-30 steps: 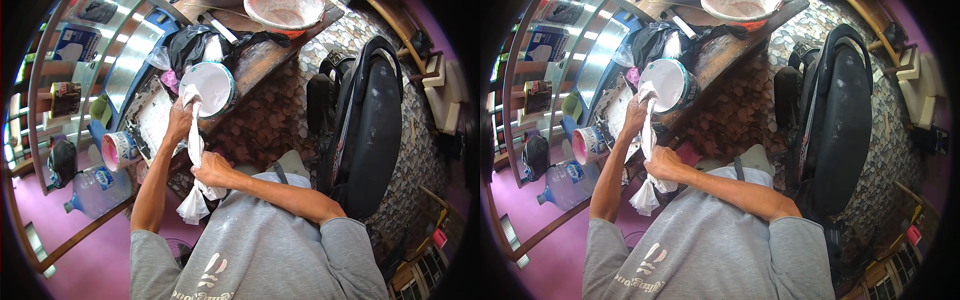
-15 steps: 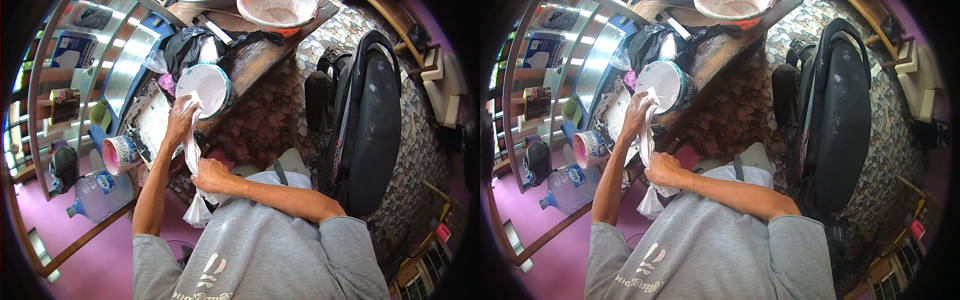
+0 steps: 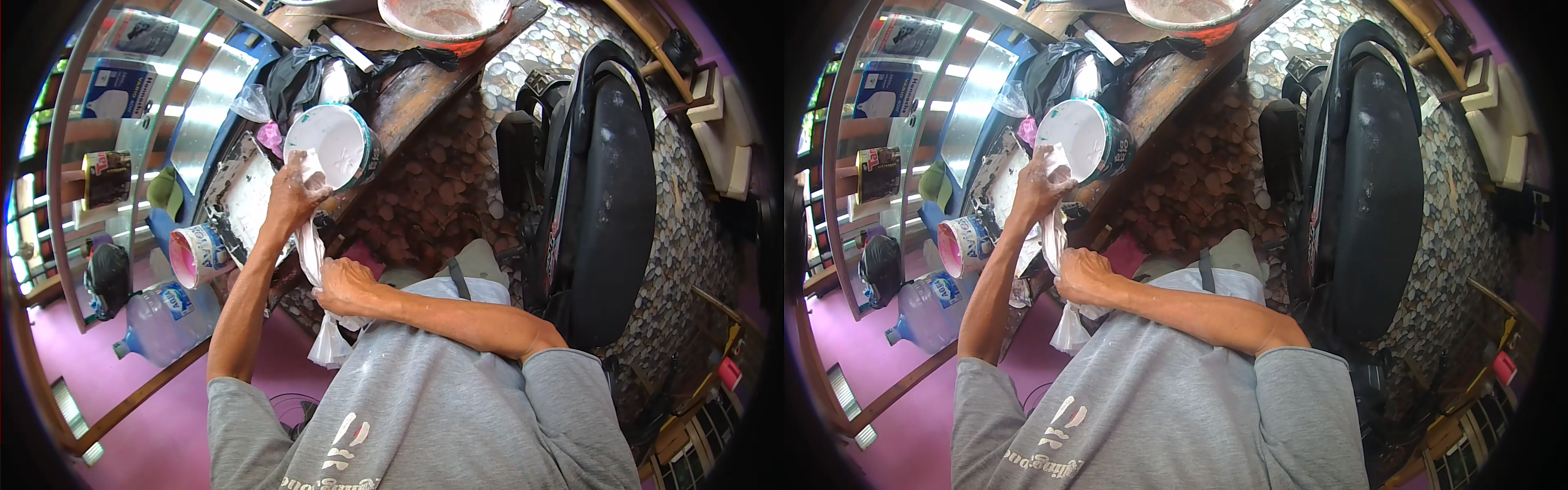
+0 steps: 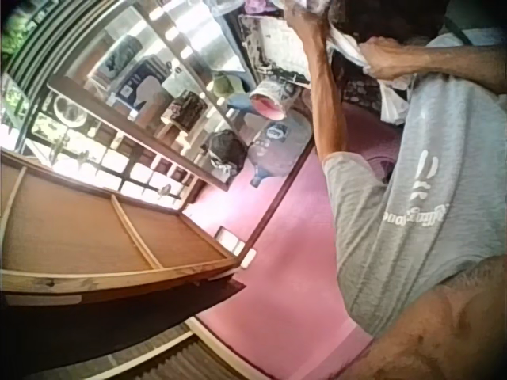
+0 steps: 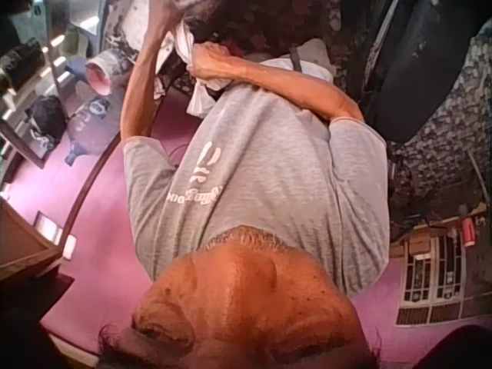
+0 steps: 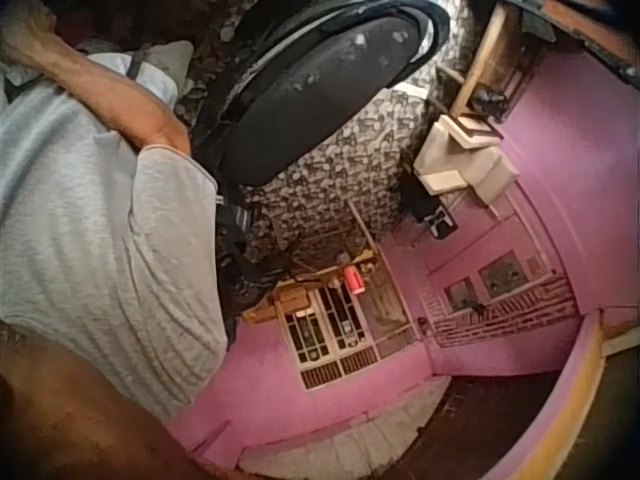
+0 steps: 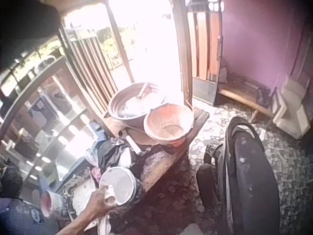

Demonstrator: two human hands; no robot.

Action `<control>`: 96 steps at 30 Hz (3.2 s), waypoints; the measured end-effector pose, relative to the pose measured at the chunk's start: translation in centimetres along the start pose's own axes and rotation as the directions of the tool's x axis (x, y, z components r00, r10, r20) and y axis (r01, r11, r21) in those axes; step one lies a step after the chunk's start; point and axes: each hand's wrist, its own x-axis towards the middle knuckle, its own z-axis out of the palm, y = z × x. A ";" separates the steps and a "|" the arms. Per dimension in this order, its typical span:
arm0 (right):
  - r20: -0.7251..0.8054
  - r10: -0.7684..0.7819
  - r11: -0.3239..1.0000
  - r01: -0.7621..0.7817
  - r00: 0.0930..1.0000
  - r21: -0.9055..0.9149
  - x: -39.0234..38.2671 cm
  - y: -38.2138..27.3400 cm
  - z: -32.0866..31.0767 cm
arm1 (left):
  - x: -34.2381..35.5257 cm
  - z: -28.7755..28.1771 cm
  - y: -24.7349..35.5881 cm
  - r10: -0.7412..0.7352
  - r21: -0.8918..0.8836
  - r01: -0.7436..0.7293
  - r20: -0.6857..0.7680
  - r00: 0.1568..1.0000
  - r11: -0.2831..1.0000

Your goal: The person stirs a white substance in a bucket with a wooden stick and then uses a putty knife to transfer it onto a piece of cloth, which they then gather and squeeze.

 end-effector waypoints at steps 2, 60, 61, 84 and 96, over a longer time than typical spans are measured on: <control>-0.005 -0.002 1.000 0.002 1.000 0.006 -0.1 0.1 -0.1 | 0.3 0.5 -0.1 0.005 0.044 -0.004 -0.027 1.000 0.999; 0.419 -0.131 0.038 -0.418 0.898 0.908 -4.6 1.1 -4.8 | -6.4 4.3 5.7 -0.137 -0.830 0.229 0.341 0.930 -0.508; 0.400 -0.041 0.096 -0.395 0.916 0.914 -4.8 0.6 -5.0 | -6.6 3.9 5.9 -0.159 -0.847 0.239 0.350 0.923 -0.475; -0.054 0.083 0.931 -0.058 0.995 0.359 -6.7 -2.6 -5.9 | -6.6 3.1 6.4 -0.083 -0.865 0.204 0.271 0.959 -0.459; -0.195 0.192 0.724 -0.005 0.962 0.690 -4.9 1.7 -5.9 | -8.8 3.8 8.0 0.074 -0.920 -0.005 -0.036 0.997 -0.392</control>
